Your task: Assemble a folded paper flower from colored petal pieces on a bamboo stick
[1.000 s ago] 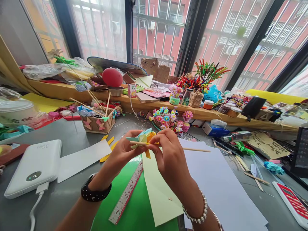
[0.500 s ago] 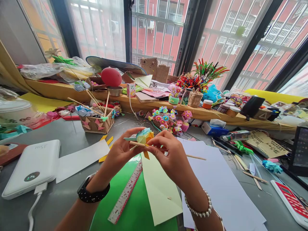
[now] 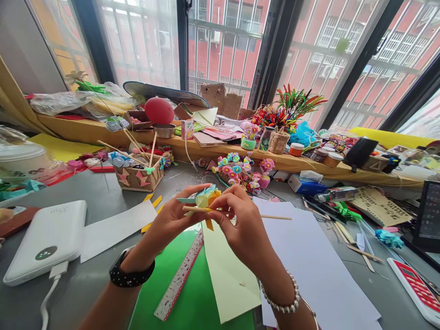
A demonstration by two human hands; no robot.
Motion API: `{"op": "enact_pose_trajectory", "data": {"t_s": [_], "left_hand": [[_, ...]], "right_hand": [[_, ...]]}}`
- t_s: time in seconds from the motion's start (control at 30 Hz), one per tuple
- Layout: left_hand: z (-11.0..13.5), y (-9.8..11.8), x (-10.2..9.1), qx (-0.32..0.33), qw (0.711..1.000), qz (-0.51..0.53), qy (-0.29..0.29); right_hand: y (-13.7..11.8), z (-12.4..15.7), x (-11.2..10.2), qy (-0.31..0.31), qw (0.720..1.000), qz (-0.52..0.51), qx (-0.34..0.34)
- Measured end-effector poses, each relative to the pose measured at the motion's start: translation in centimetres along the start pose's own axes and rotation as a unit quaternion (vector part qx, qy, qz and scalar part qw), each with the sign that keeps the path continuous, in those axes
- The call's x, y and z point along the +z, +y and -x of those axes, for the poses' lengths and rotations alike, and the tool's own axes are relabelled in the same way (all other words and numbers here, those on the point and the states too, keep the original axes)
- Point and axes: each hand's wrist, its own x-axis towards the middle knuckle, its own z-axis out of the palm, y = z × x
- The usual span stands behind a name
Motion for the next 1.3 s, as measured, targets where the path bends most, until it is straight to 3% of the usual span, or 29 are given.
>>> {"op": "enact_pose_trajectory", "data": {"t_s": [0.13,0.23,0.3,0.4,0.57,0.87,1.07,1.3], "left_hand": [[0.1,0.0,-0.4,0.018,0.999,-0.025,-0.015],[0.2,0.2,-0.6,0.071,0.990,-0.125,0.013],[0.2,0.2,-0.6,0.151,0.957,-0.235,0.076],[0.2,0.2,-0.5,0.263,0.880,-0.366,0.149],[0.2,0.1,-0.5,0.320,0.808,-0.469,0.156],[0.2,0.2,-0.7,0.332,0.794,-0.492,0.132],[0.1,-0.1,-0.7,0.336,0.802,-0.478,0.125],[0.1,-0.1,-1.0,0.342,0.775,-0.514,0.136]], "right_hand": [[0.0,0.0,0.0,0.003,0.999,0.028,-0.026],[0.1,0.0,-0.1,0.028,0.995,0.081,-0.050],[0.3,0.0,-0.1,0.043,0.990,0.120,-0.064],[0.6,0.0,0.1,0.048,0.983,0.159,-0.078],[0.7,0.0,0.4,0.050,0.975,0.194,-0.099],[0.5,0.0,0.8,0.058,0.962,0.241,-0.117],[0.6,0.0,1.0,0.063,0.959,0.248,-0.121],[0.8,0.0,1.6,0.094,0.922,0.334,-0.171]]}}
